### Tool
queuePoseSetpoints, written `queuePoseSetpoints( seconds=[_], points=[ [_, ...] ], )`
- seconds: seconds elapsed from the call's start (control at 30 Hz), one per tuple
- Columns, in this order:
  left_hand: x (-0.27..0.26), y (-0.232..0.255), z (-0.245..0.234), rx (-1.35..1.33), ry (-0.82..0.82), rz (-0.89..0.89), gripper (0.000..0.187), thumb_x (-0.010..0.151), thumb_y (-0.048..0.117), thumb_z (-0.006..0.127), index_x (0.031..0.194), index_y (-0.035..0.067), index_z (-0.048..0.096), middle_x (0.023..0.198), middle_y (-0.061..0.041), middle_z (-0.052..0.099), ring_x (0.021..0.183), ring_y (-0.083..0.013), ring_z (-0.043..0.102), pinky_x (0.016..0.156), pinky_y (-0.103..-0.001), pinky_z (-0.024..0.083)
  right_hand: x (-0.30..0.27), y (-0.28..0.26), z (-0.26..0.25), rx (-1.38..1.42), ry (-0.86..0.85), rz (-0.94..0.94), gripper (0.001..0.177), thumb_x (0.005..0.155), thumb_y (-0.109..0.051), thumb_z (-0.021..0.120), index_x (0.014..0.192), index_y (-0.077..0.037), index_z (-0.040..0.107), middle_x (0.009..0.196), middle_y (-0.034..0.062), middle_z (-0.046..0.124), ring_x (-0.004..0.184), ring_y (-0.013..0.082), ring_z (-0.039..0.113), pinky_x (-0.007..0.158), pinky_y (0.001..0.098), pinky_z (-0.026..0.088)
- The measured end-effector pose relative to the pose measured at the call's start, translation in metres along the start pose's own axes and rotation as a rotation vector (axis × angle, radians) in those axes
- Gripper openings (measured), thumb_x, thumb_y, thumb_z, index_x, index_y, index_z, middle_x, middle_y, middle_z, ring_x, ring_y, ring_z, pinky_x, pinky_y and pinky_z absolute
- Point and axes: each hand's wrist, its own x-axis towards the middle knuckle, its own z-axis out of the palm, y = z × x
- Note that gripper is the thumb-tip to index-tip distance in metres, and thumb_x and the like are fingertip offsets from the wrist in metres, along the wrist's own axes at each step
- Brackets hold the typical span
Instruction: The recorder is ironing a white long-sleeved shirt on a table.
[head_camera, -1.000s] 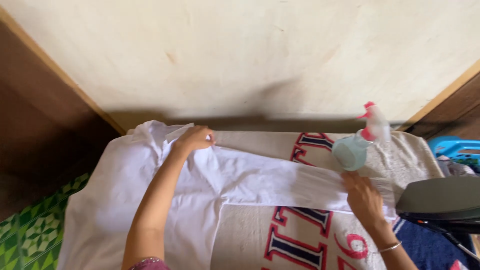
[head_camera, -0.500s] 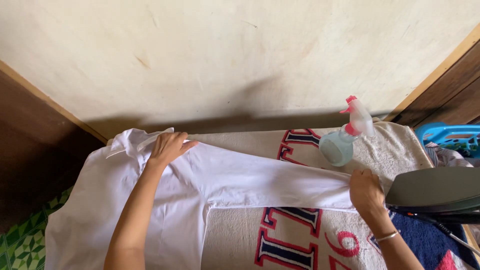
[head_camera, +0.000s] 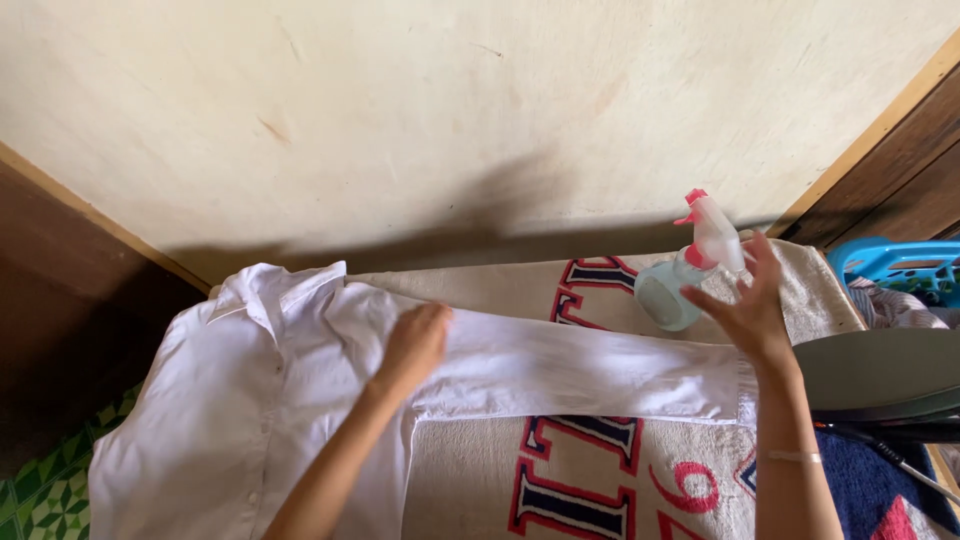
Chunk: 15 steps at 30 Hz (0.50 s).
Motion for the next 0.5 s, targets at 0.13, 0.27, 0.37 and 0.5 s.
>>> queuePoseSetpoints(
  seconds=[0.13,0.27,0.37,0.5],
  points=[
    [-0.011,0.027,-0.008,0.151,0.008,0.262,0.027,0.089,0.011,0.064,0.115,0.005,0.064,0.140,-0.015,0.056,0.135,-0.0317,0.049,0.107,-0.060,0.036,0.027,-0.007,0.020,0.505,-0.122,-0.151,0.092,0.079,-0.019,0.087,0.158,-0.004,0.041,0.143,0.0166,0.054,0.125,0.0228,0.055,0.104,0.0339,0.047],
    [0.015,-0.035,0.003,0.210,0.123,0.118,0.048,0.093,0.012,0.062,0.139,0.000,0.055,0.135,-0.014,0.057,0.135,-0.0318,0.048,0.114,-0.066,0.028,0.054,-0.018,0.044,0.576,-0.224,-0.116,0.051,0.087,-0.003,0.077,0.137,-0.001,0.067,0.108,0.0117,0.064,0.094,0.0174,0.066,0.083,0.0304,0.055],
    [0.034,-0.021,-0.053,0.556,0.098,0.008,0.043,0.078,0.012,0.070,0.120,0.011,0.063,0.131,-0.005,0.061,0.134,-0.0266,0.049,0.110,-0.079,0.014,0.042,-0.079,0.033,0.463,-0.163,-0.410,0.052,0.074,0.008,0.068,0.125,-0.002,0.068,0.124,0.0000,0.061,0.101,0.0145,0.064,0.082,0.0305,0.057],
    [0.028,-0.022,-0.072,0.623,-0.214,-0.182,0.033,0.086,0.016,0.071,0.118,0.021,0.068,0.125,0.002,0.064,0.133,-0.0227,0.051,0.116,-0.085,0.004,-0.011,-0.149,0.021,0.371,-0.344,-0.417,0.051,0.074,0.009,0.067,0.124,-0.003,0.068,0.111,0.0046,0.071,0.091,0.0158,0.065,0.078,0.0297,0.056]
  ],
)
